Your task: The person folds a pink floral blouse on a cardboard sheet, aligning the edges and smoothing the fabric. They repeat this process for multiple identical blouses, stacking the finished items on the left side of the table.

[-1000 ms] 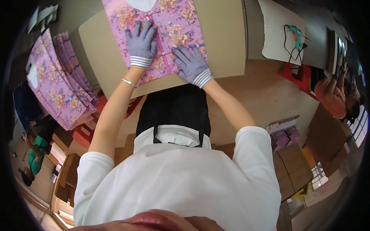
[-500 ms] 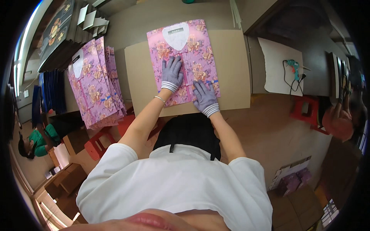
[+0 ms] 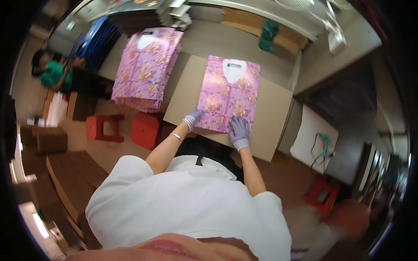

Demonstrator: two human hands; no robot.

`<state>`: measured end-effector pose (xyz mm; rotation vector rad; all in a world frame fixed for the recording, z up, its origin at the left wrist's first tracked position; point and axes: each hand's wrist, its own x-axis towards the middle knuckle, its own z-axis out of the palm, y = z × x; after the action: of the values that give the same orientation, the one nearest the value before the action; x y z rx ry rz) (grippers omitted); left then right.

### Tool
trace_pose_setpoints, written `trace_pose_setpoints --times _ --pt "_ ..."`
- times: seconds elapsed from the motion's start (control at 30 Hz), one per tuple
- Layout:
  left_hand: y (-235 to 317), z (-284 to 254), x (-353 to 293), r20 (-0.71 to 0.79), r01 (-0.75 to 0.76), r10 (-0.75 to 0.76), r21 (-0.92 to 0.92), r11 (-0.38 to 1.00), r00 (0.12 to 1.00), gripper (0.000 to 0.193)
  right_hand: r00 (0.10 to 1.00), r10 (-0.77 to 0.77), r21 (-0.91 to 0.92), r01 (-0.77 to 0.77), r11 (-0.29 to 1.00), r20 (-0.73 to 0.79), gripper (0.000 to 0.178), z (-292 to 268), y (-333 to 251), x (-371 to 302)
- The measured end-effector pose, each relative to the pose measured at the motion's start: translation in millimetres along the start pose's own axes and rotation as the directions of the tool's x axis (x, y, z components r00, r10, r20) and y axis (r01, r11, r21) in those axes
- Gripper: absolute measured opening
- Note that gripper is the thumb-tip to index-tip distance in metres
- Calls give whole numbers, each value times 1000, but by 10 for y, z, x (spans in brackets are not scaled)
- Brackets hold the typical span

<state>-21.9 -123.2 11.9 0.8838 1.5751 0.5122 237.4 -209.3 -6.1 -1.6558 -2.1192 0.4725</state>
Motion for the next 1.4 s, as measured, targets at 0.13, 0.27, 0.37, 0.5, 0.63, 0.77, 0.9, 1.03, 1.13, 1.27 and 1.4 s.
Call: trace_pose_setpoints --times 0.13,0.27,0.37,0.5,0.63,0.77,0.9,1.03,1.13,1.27,1.4 --pt "-1043 -372 -16 -269 -407 464 242 881 844 35 982 -182 303 187 935 -46 37 147 -323 276" --pt "-276 -268 -522 -241 -457 495 200 867 835 25 981 195 418 -173 892 -12 27 -293 284 -293" --pt "226 -1088 -908 -329 -419 385 -36 907 862 24 924 382 487 -323 811 -23 25 -411 545 -647" --pt "-201 -3016 -1105 -345 -491 420 -149 858 839 20 888 458 501 -408 763 27 23 -298 515 -787" --pt "-84 -4297 -936 -316 -302 265 -76 950 911 38 836 548 385 -517 765 32 21 -309 310 -643" --pt "331 -4802 -323 -506 -235 257 108 966 823 68 802 595 278 -559 781 -61 19 -307 296 -555" --pt "597 -5286 -106 -517 -58 488 643 764 703 66 754 649 230 -617 753 -102 23 -389 140 -517" --pt "872 -4691 -7 -516 54 837 855 516 183 52 581 803 116 -796 595 -132 25 -485 53 -788" --pt "1167 -3824 501 -105 -469 977 864 182 187 35 449 869 182 -855 485 -209 25 -342 -195 -1023" --pt "1269 -1483 225 522 -816 824 561 -136 221 40 395 848 57 -895 441 -353 26 -16 -500 -1116" --pt "800 -966 457 467 -480 450 872 -94 761 61 423 880 154 -875 458 -215 31 -159 -773 -779"
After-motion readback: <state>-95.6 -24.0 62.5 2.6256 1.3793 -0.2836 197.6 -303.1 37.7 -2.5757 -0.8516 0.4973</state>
